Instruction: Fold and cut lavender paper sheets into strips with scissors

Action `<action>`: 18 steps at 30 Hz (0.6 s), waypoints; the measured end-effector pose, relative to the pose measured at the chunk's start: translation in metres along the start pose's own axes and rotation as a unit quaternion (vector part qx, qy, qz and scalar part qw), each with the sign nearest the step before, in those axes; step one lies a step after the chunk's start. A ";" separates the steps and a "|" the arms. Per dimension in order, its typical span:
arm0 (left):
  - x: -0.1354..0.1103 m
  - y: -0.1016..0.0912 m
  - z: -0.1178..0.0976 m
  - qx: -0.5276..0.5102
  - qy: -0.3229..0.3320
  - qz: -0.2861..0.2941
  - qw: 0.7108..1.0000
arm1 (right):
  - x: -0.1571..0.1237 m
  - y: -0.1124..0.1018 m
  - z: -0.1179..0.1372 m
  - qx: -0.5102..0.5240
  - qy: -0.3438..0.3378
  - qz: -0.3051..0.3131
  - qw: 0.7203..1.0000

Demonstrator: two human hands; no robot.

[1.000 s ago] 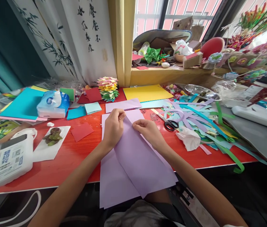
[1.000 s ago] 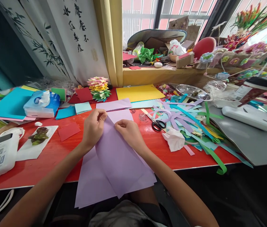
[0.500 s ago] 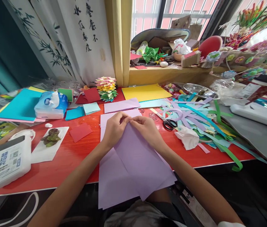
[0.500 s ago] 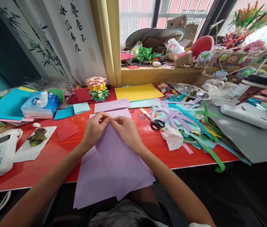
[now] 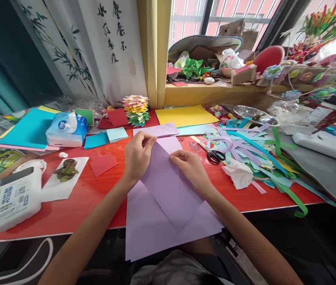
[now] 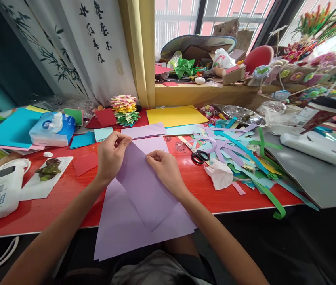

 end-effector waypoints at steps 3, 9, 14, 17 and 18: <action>0.005 -0.004 0.003 0.001 0.003 -0.027 1.000 | -0.008 -0.005 -0.008 -0.011 0.022 0.003 1.000; 0.015 -0.012 0.007 0.003 0.003 -0.062 0.998 | -0.032 -0.022 -0.019 -0.024 0.050 0.004 0.998; 0.020 -0.019 0.009 0.009 -0.001 -0.083 0.997 | -0.055 -0.044 -0.030 0.017 0.114 0.001 0.993; 0.026 -0.024 0.015 -0.001 -0.023 -0.101 0.995 | -0.061 -0.063 -0.036 0.023 0.134 -0.006 0.991; 0.027 -0.025 0.017 -0.009 -0.034 -0.096 0.995 | -0.061 -0.069 -0.036 0.018 0.129 -0.017 0.991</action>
Point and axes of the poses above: each hand's wrist, its own x-axis towards the middle knuckle, its own y-axis out of the palm, z = x × y, the point moved 1 cm from there along x, towards the middle knuckle, and after that the axes turned 5 degrees about -y, right-handed, at the moved point
